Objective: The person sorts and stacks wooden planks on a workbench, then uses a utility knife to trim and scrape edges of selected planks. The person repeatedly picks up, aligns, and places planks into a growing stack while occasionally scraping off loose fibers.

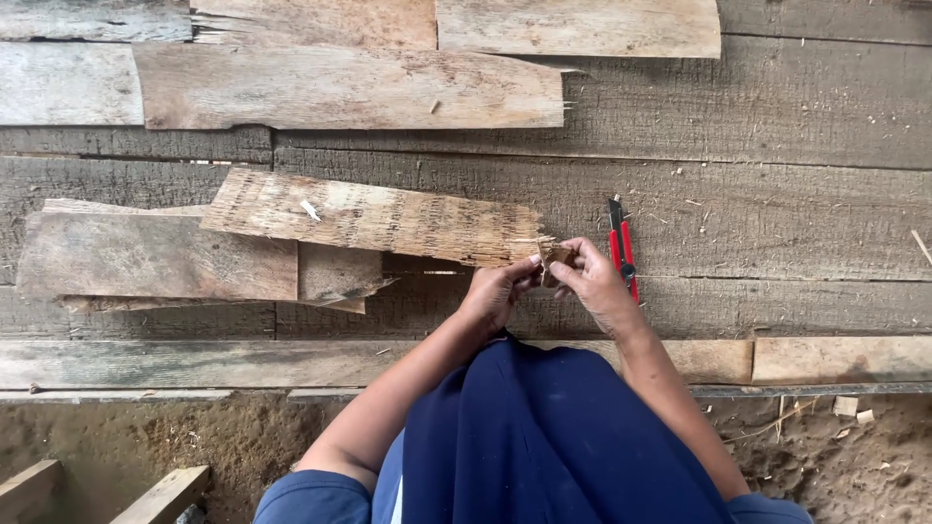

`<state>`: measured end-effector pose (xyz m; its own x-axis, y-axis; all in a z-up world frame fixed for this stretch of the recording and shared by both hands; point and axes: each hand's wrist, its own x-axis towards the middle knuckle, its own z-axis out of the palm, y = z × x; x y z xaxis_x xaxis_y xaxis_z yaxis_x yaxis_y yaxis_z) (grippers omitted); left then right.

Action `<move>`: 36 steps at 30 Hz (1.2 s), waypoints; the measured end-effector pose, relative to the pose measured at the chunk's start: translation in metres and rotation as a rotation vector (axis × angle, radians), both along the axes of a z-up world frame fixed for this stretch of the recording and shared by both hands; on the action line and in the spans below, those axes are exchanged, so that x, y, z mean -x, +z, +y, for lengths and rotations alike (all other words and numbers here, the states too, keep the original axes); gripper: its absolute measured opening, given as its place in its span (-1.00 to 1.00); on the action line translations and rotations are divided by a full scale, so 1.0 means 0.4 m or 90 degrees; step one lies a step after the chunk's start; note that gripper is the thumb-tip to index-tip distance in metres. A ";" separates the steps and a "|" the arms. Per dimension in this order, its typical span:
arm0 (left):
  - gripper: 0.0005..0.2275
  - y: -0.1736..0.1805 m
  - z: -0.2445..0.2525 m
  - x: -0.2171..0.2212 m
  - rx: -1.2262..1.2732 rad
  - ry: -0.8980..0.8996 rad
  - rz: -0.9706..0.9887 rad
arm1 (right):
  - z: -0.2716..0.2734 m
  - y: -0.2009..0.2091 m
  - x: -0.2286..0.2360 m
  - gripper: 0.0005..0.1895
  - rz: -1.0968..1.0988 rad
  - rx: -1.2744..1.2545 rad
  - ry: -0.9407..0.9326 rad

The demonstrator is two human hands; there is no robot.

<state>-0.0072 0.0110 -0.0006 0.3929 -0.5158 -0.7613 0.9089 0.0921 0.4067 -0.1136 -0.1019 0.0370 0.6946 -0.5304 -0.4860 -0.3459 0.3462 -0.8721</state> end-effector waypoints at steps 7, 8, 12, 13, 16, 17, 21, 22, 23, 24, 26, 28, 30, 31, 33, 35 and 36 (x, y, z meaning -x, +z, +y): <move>-0.58 0.046 -0.002 -0.003 -0.052 -0.035 -0.021 | 0.023 0.026 -0.008 -0.65 0.050 0.152 -0.024; -0.53 0.022 -0.002 -0.002 -0.060 -0.025 -0.021 | 0.033 0.041 -0.017 -0.68 0.056 0.166 -0.040; -0.55 -0.054 -0.011 0.000 -0.075 -0.010 -0.012 | 0.077 0.096 -0.049 -0.70 0.032 0.179 -0.092; -0.60 -0.047 -0.013 -0.004 -0.064 0.015 0.008 | 0.081 0.091 -0.052 -0.73 0.028 0.212 -0.099; -0.66 -0.021 -0.016 -0.020 -0.041 0.042 0.047 | 0.094 0.096 -0.060 -0.79 0.015 0.266 -0.106; -0.68 -0.011 -0.020 -0.027 -0.027 0.042 0.063 | 0.095 0.101 -0.065 -0.82 0.005 0.288 -0.108; -0.59 -0.024 -0.019 -0.025 -0.002 0.034 0.027 | 0.067 0.104 -0.075 -0.79 -0.014 0.292 -0.116; -0.45 -0.027 -0.016 -0.024 0.017 -0.024 0.021 | 0.047 0.116 -0.081 -0.79 0.011 0.340 -0.079; -0.30 -0.030 -0.013 -0.022 0.035 -0.083 0.015 | 0.026 0.129 -0.087 -0.78 0.036 0.388 -0.041; -0.30 -0.010 0.005 -0.028 0.034 -0.085 0.015 | -0.012 0.107 -0.069 -0.78 0.037 0.388 -0.043; -0.44 0.027 0.040 -0.035 -0.010 -0.262 -0.046 | -0.089 0.062 -0.025 -0.59 0.220 0.759 0.056; -0.62 0.017 0.041 -0.036 -0.030 -0.307 -0.138 | -0.106 -0.011 0.040 -0.52 0.373 0.725 0.056; -0.78 0.019 0.036 -0.053 -0.051 -0.349 -0.230 | -0.112 -0.072 0.083 -0.41 0.523 0.682 0.058; -0.82 0.027 0.031 -0.065 -0.128 -0.404 -0.602 | -0.108 -0.097 0.096 -0.45 0.492 0.693 0.047; -0.81 0.051 0.029 -0.082 -0.206 -0.439 -0.976 | -0.107 -0.132 0.119 -0.48 0.462 0.702 0.038; -0.62 0.084 0.027 -0.107 -0.230 -0.523 -1.322 | -0.118 -0.154 0.129 -0.59 0.345 0.710 -0.027; -0.62 0.060 0.023 -0.111 -0.223 -0.527 -1.325 | -0.113 -0.141 0.125 -0.59 0.349 0.709 -0.034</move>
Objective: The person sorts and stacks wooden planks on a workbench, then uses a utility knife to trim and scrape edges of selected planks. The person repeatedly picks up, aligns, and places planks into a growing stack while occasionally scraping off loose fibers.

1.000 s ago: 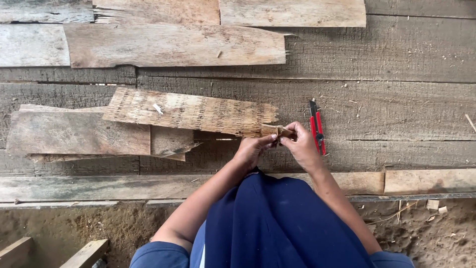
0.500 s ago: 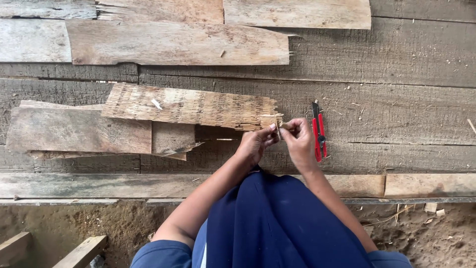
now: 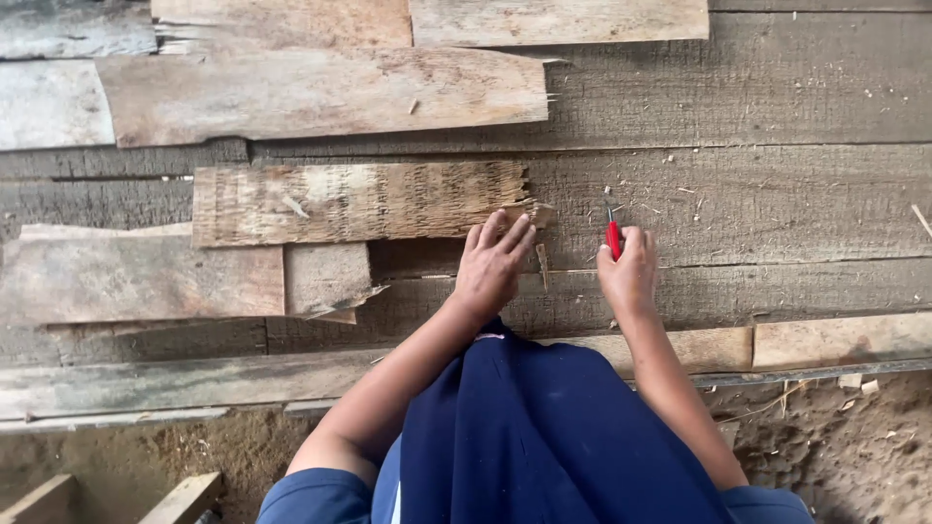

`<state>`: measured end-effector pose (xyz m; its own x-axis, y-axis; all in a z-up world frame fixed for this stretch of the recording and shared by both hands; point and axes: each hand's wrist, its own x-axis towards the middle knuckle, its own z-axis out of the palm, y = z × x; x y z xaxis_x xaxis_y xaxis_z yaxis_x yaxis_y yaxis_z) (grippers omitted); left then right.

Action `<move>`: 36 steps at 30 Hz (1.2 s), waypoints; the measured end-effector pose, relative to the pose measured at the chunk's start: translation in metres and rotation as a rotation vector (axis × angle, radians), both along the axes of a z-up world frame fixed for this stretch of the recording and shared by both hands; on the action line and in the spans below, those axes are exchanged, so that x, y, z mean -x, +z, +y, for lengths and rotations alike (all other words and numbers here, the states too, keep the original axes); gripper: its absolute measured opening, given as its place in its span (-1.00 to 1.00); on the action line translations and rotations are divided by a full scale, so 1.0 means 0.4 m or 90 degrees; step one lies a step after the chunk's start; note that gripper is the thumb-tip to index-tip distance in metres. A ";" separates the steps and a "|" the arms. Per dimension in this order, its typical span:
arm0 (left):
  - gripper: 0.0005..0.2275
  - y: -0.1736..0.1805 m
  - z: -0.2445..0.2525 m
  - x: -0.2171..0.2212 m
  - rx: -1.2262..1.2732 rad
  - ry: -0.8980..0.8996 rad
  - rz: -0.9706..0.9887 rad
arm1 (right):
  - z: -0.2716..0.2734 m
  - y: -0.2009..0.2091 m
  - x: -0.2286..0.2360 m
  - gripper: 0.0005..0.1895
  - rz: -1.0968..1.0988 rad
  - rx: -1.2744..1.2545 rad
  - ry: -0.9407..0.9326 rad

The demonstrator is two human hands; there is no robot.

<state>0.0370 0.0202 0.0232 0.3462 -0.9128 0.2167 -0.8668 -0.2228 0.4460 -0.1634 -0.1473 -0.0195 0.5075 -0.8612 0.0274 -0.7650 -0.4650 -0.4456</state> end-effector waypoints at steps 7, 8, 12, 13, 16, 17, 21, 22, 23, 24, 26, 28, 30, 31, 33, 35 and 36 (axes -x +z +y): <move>-0.61 -0.055 -0.009 -0.062 0.069 -0.048 -0.097 | 0.174 0.295 -0.169 -0.42 0.136 -0.274 -0.004; -0.65 -0.054 -0.010 -0.074 0.100 -0.063 -0.113 | 0.198 0.356 -0.207 -0.35 0.161 -0.296 0.050; -0.64 -0.096 -0.008 -0.080 0.114 -0.079 -0.109 | 0.216 0.242 -0.222 -0.33 0.185 -0.280 0.100; -0.65 -0.097 -0.008 -0.079 0.105 -0.078 -0.108 | 0.215 0.229 -0.227 -0.32 0.202 -0.260 0.112; -0.63 -0.097 0.000 -0.065 0.063 -0.078 -0.106 | 0.215 0.226 -0.237 -0.31 0.217 -0.236 0.128; -0.61 -0.097 0.001 -0.062 0.030 -0.080 -0.109 | 0.214 0.231 -0.243 -0.31 0.209 -0.230 0.131; -0.57 -0.098 -0.008 -0.053 -0.012 -0.073 -0.117 | 0.210 0.224 -0.247 -0.32 0.198 -0.207 0.143; -0.56 -0.096 -0.009 -0.051 -0.035 -0.076 -0.108 | 0.208 0.218 -0.248 -0.34 0.197 -0.219 0.137; -0.54 -0.095 -0.010 -0.049 -0.058 -0.079 -0.098 | 0.207 0.212 -0.249 -0.35 0.197 -0.232 0.131; -0.54 -0.105 -0.015 -0.046 -0.060 -0.078 -0.096 | 0.197 0.206 -0.255 -0.35 0.199 -0.233 0.132; -0.53 -0.124 -0.026 -0.037 -0.111 -0.078 -0.100 | 0.178 0.192 -0.263 -0.33 0.237 -0.272 0.132; -0.52 -0.123 -0.036 -0.034 -0.132 -0.076 -0.094 | 0.155 0.186 -0.267 -0.35 0.229 -0.283 0.148; -0.51 -0.099 -0.042 -0.031 -0.152 -0.077 -0.090 | 0.146 0.199 -0.269 -0.36 0.220 -0.294 0.162; -0.50 -0.075 -0.044 -0.032 -0.192 -0.083 -0.068 | 0.145 0.217 -0.271 -0.35 0.237 -0.296 0.173; -0.48 -0.049 -0.047 -0.035 -0.231 -0.090 -0.046 | 0.158 0.244 -0.280 -0.34 0.252 -0.298 0.183; -0.46 -0.045 -0.049 -0.033 -0.276 -0.087 -0.009 | 0.185 0.264 -0.289 -0.33 0.256 -0.296 0.171; -0.46 -0.047 -0.051 -0.033 -0.275 -0.088 -0.008 | 0.180 0.243 -0.281 -0.33 0.257 -0.296 0.171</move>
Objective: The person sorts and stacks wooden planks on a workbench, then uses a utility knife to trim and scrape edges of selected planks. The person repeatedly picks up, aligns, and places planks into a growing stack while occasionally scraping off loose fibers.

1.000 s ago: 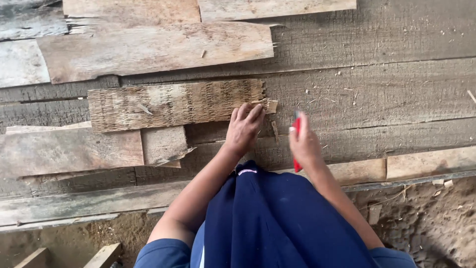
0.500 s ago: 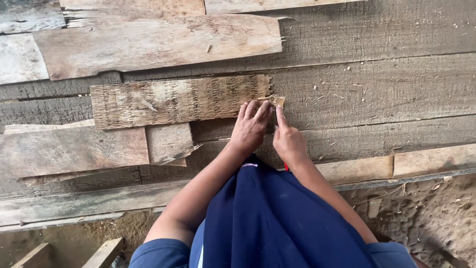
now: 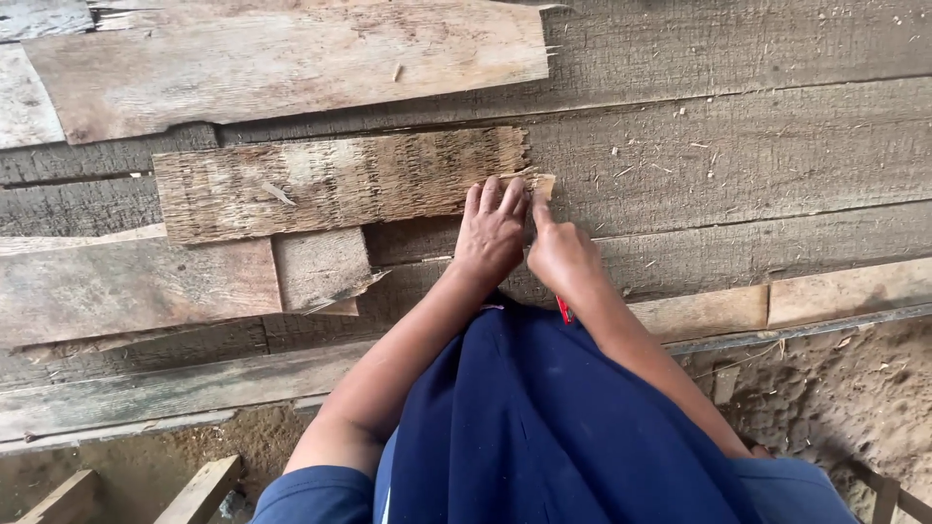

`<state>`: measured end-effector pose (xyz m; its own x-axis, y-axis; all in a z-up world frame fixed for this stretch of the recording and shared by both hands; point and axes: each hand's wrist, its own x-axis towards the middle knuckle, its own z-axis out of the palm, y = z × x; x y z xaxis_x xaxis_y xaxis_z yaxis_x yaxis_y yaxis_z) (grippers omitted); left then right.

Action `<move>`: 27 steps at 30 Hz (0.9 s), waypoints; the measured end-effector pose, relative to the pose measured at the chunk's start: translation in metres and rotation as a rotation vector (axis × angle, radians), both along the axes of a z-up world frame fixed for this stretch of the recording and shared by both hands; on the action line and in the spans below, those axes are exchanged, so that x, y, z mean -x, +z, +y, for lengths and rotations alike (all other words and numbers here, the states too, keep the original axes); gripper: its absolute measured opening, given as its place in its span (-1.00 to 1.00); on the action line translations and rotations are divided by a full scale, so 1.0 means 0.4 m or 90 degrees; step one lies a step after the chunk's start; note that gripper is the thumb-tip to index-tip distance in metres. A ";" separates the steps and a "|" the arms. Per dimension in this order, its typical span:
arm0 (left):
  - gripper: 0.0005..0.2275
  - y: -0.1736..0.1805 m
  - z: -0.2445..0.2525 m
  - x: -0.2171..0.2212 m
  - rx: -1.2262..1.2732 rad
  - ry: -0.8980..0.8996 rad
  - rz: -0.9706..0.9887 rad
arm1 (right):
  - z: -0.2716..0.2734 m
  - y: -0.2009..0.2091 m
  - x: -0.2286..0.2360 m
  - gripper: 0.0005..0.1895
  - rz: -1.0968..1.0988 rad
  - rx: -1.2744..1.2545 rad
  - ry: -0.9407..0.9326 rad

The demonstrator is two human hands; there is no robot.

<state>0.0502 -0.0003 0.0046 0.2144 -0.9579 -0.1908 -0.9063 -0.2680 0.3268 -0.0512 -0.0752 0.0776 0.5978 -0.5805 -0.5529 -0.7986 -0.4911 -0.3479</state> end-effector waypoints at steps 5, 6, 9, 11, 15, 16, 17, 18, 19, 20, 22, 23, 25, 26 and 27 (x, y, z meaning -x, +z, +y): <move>-0.48 0.013 0.009 -0.003 0.028 0.004 -0.014 | 0.037 0.035 0.003 -0.31 0.056 -0.002 0.015; -0.48 0.015 0.008 -0.007 0.030 0.009 -0.017 | 0.029 0.047 -0.002 -0.31 0.054 0.001 0.020; -0.49 0.010 0.029 -0.001 0.084 0.005 -0.028 | 0.021 0.093 0.026 -0.34 0.095 -0.039 -0.004; -0.49 -0.007 0.032 -0.031 0.208 -0.017 -0.058 | -0.013 0.134 0.039 -0.35 0.071 -0.075 -0.054; -0.64 -0.006 0.117 -0.017 0.283 0.019 0.058 | -0.051 0.124 0.105 -0.26 0.072 0.005 -0.081; -0.71 -0.013 0.134 -0.009 0.368 0.118 0.141 | -0.080 0.052 0.140 -0.30 0.013 0.153 -0.042; -0.75 -0.017 0.149 0.000 0.452 0.218 0.225 | -0.112 -0.019 0.175 -0.32 -0.048 0.301 -0.002; -0.75 -0.006 0.161 0.002 0.455 0.217 0.221 | -0.118 -0.062 0.166 -0.32 -0.053 0.303 -0.002; -0.80 0.006 0.175 0.003 0.316 0.452 0.428 | -0.123 -0.104 0.157 -0.47 -0.125 0.345 0.041; -0.78 0.018 0.196 0.008 0.152 0.683 0.628 | -0.123 -0.147 0.149 -0.61 -0.198 0.383 0.087; -0.68 0.042 0.182 -0.014 0.238 0.816 0.879 | -0.090 -0.157 0.100 -0.52 -0.219 0.385 0.097; -0.53 0.054 0.176 -0.029 0.326 0.928 1.142 | -0.073 -0.162 0.070 -0.43 -0.236 0.387 0.106; -0.55 -0.036 0.150 -0.048 0.397 0.963 1.206 | -0.070 -0.193 0.073 -0.54 -0.266 0.423 0.129; -0.56 -0.081 0.140 -0.062 0.459 0.987 1.271 | -0.067 -0.209 0.070 -0.65 -0.292 0.461 0.141; -0.56 -0.074 0.127 -0.068 0.477 0.993 1.267 | -0.065 -0.214 0.081 -0.65 -0.302 0.458 0.153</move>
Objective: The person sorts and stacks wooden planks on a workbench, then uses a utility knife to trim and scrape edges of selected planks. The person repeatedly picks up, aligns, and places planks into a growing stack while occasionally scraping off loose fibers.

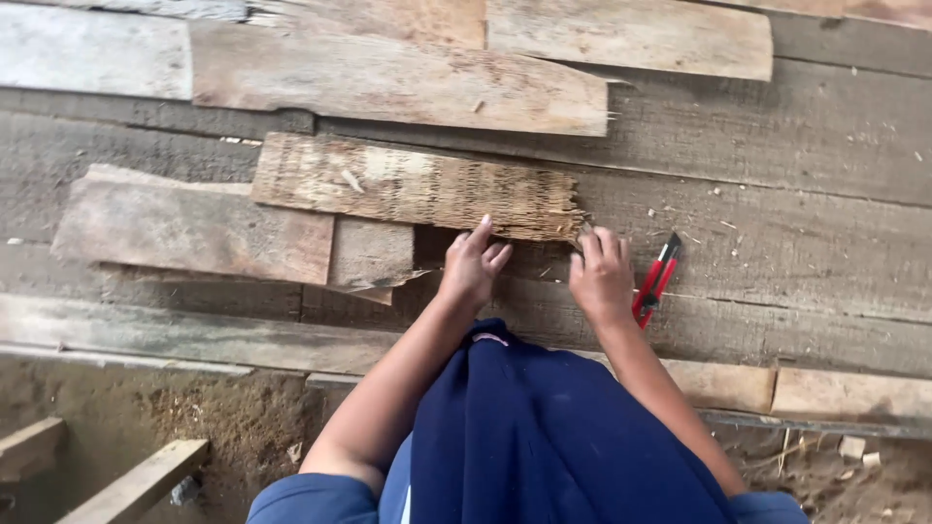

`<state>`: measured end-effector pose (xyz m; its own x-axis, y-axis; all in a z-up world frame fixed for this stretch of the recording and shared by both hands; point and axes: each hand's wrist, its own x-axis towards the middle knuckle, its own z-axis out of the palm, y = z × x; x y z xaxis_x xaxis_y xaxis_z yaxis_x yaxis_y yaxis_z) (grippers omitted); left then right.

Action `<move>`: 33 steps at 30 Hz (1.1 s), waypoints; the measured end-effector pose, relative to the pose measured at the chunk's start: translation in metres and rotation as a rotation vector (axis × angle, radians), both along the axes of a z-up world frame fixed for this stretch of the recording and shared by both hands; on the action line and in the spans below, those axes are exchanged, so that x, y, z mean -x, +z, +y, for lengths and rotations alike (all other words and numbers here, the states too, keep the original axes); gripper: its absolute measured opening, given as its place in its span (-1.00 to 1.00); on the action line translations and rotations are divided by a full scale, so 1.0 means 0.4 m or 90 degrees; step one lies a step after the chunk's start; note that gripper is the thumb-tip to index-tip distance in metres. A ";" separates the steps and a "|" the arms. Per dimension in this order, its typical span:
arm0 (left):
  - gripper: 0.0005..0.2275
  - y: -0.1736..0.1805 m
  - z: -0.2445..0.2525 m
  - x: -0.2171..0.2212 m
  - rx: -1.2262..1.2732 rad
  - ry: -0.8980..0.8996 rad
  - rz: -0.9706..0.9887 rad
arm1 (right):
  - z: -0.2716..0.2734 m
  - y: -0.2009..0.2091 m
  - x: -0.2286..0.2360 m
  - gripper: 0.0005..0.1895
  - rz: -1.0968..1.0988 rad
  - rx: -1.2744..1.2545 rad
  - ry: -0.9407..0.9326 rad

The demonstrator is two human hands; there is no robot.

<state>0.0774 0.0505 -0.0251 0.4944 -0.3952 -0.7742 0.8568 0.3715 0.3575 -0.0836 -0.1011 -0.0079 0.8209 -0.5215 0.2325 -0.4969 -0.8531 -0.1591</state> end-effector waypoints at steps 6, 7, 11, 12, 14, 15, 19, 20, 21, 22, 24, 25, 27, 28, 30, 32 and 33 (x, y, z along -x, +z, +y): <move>-0.50 0.056 -0.027 0.049 -0.012 0.020 -0.089 | 0.003 -0.011 0.084 -0.76 0.033 -0.033 0.074; -0.57 0.066 -0.012 0.070 -0.011 0.007 -0.114 | 0.004 -0.003 0.082 -0.80 -0.032 -0.141 0.012; -0.75 0.134 0.096 0.116 0.016 0.001 -0.191 | 0.043 0.183 -0.010 -0.63 -0.439 -1.152 -0.255; -0.75 0.160 0.132 0.097 0.011 0.009 -0.194 | 0.039 0.188 -0.028 -0.63 -0.433 -1.160 -0.247; -0.78 0.212 0.198 0.063 -0.019 0.018 -0.213 | 0.027 0.202 -0.066 -0.58 -0.457 -1.308 -0.179; -0.78 0.202 0.232 0.041 -0.020 0.027 -0.216 | 0.062 0.246 -0.106 -0.58 -0.448 -1.312 -0.170; -0.80 0.167 0.374 -0.043 -0.065 0.092 -0.248 | 0.210 0.293 -0.243 -0.53 -0.272 -1.129 -0.129; -0.79 0.160 0.409 -0.066 -0.082 0.113 -0.262 | 0.246 0.273 -0.273 -0.48 -0.231 -1.049 -0.106; -0.79 0.100 0.462 -0.099 -0.083 0.127 -0.265 | 0.245 0.219 -0.303 -0.48 -0.223 -1.049 -0.092; -0.70 0.040 0.516 -0.133 -0.211 0.010 -0.308 | 0.246 0.166 -0.337 -0.49 -0.155 -0.890 -0.033; -0.58 0.051 0.611 -0.170 -0.342 -0.090 -0.341 | 0.269 0.117 -0.405 -0.51 -0.083 -0.727 0.042; -0.61 0.122 0.646 -0.185 -0.381 -0.083 -0.289 | 0.287 0.123 -0.443 -0.53 -0.069 -0.505 0.103; -0.59 0.184 0.705 -0.215 -0.414 -0.068 -0.233 | 0.355 0.168 -0.536 -0.55 -0.056 -0.279 0.168; -0.56 0.174 0.727 -0.231 -0.367 0.068 -0.232 | 0.406 0.206 -0.590 -0.50 -0.041 -0.287 0.228; -0.50 0.202 0.757 -0.267 -0.315 0.204 -0.226 | 0.493 0.255 -0.682 -0.44 -0.024 -0.293 0.289; -0.15 0.281 0.768 -0.315 -0.189 0.252 -0.181 | 0.557 0.280 -0.768 -0.21 0.183 -0.337 0.300; -0.15 0.238 0.774 -0.328 -0.185 0.252 -0.180 | 0.585 0.281 -0.786 -0.21 0.184 -0.334 0.298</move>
<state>0.2088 0.3600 0.0701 0.7655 0.0725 -0.6393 0.5282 0.4965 0.6888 0.2308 0.1327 0.1045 0.9745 -0.0861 -0.2074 -0.1845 -0.8335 -0.5208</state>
